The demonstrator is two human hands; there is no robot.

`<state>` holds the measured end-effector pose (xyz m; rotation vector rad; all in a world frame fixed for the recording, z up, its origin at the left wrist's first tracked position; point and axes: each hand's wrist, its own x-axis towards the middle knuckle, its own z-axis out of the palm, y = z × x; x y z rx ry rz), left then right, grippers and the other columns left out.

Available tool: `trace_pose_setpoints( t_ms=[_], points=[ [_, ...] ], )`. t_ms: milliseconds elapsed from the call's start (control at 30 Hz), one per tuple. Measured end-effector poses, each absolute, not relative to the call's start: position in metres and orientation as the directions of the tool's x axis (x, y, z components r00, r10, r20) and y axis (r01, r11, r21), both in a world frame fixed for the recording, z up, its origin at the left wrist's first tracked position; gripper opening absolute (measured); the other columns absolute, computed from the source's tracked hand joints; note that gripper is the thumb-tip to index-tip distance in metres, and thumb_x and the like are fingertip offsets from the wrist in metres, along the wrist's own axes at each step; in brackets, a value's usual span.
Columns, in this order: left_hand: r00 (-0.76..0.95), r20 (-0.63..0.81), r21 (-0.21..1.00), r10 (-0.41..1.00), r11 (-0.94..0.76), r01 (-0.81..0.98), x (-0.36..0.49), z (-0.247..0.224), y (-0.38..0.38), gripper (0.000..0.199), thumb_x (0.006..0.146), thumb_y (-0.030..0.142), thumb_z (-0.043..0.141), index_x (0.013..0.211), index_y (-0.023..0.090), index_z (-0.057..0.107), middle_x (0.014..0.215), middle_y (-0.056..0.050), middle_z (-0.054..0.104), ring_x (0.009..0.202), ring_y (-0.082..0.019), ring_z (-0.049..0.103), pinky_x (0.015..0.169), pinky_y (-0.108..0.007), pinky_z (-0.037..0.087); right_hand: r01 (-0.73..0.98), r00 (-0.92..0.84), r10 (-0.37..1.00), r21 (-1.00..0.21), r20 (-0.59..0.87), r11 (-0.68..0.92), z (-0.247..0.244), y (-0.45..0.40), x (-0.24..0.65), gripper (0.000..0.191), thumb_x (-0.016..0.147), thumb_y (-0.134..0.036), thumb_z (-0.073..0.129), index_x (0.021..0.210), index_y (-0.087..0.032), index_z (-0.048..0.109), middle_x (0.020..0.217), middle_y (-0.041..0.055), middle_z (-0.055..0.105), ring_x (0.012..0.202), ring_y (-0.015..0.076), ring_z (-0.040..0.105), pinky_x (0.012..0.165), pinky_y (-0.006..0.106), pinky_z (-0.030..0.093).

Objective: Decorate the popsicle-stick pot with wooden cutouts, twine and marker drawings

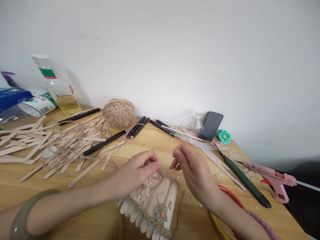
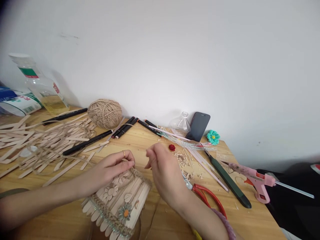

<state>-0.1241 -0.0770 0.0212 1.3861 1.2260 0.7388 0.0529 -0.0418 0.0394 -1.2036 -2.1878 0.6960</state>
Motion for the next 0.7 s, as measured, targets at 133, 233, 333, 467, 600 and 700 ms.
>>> trace_pose_setpoints(
  t_ms=[133, 233, 333, 467, 600, 700],
  points=[
    [0.281, -0.188, 0.960, 0.941, 0.116, 0.254, -0.124, 0.021, -0.075, 0.018, 0.087, 0.033, 0.042, 0.076, 0.020, 0.047, 0.073, 0.004, 0.048, 0.074, -0.015, 0.046, 0.069, -0.027, 0.034, 0.538, -0.581, 0.779, -0.608, 0.236, 0.584, 0.045, -0.041, 0.059, 0.021, 0.093, -0.024, 0.042, 0.077, -0.019, 0.054, 0.073, 0.0017, 0.060, 0.067, 0.0139, 0.056, 0.061, 0.025, 0.042],
    [0.290, -0.171, 0.963, 0.941, 0.099, 0.249, -0.124, 0.021, -0.074, 0.019, 0.087, 0.034, 0.043, 0.076, 0.019, 0.048, 0.075, 0.003, 0.050, 0.076, -0.016, 0.047, 0.070, -0.027, 0.035, 0.490, -0.726, 0.657, -0.520, 0.201, 0.700, 0.047, -0.047, 0.060, 0.014, 0.091, -0.017, 0.045, 0.088, -0.018, 0.059, 0.082, 0.0030, 0.064, 0.070, 0.0134, 0.058, 0.061, 0.024, 0.043],
    [0.288, -0.161, 0.963, 0.944, 0.087, 0.254, -0.124, 0.020, -0.073, 0.019, 0.086, 0.035, 0.043, 0.076, 0.019, 0.048, 0.075, 0.002, 0.051, 0.076, -0.016, 0.048, 0.070, -0.027, 0.036, 0.489, -0.774, 0.589, -0.370, 0.232, 0.790, 0.046, -0.052, 0.059, 0.018, 0.093, -0.017, 0.044, 0.086, -0.016, 0.060, 0.079, 0.0039, 0.063, 0.067, 0.0140, 0.057, 0.058, 0.025, 0.043],
    [0.276, -0.149, 0.961, 0.950, 0.074, 0.266, -0.124, 0.019, -0.073, 0.019, 0.086, 0.034, 0.043, 0.074, 0.019, 0.047, 0.074, 0.002, 0.051, 0.075, -0.016, 0.048, 0.070, -0.027, 0.037, 0.425, -0.867, 0.398, 0.028, 0.299, 0.905, 0.048, -0.057, 0.057, 0.029, 0.094, -0.012, 0.034, 0.085, -0.013, 0.061, 0.073, 0.0064, 0.062, 0.064, 0.0172, 0.054, 0.054, 0.029, 0.040],
    [0.274, -0.120, 0.953, 0.954, 0.033, 0.301, -0.125, 0.018, -0.074, 0.020, 0.087, 0.034, 0.043, 0.074, 0.019, 0.047, 0.072, 0.003, 0.051, 0.073, -0.016, 0.048, 0.067, -0.027, 0.037, 0.359, -0.903, 0.284, 0.203, 0.321, 0.911, 0.047, -0.056, 0.058, 0.034, 0.092, -0.007, 0.028, 0.082, -0.012, 0.061, 0.068, 0.0071, 0.059, 0.060, 0.0179, 0.049, 0.051, 0.030, 0.037],
    [0.293, -0.106, 0.944, 0.950, 0.004, 0.330, -0.125, 0.019, -0.075, 0.020, 0.087, 0.034, 0.042, 0.075, 0.019, 0.047, 0.073, 0.003, 0.051, 0.074, -0.016, 0.048, 0.068, -0.027, 0.037, 0.383, -0.876, 0.325, 0.104, 0.357, 0.918, 0.036, -0.053, 0.060, 0.025, 0.092, -0.009, 0.033, 0.083, -0.013, 0.056, 0.073, 0.0066, 0.057, 0.063, 0.0180, 0.049, 0.053, 0.030, 0.038]
  ],
)
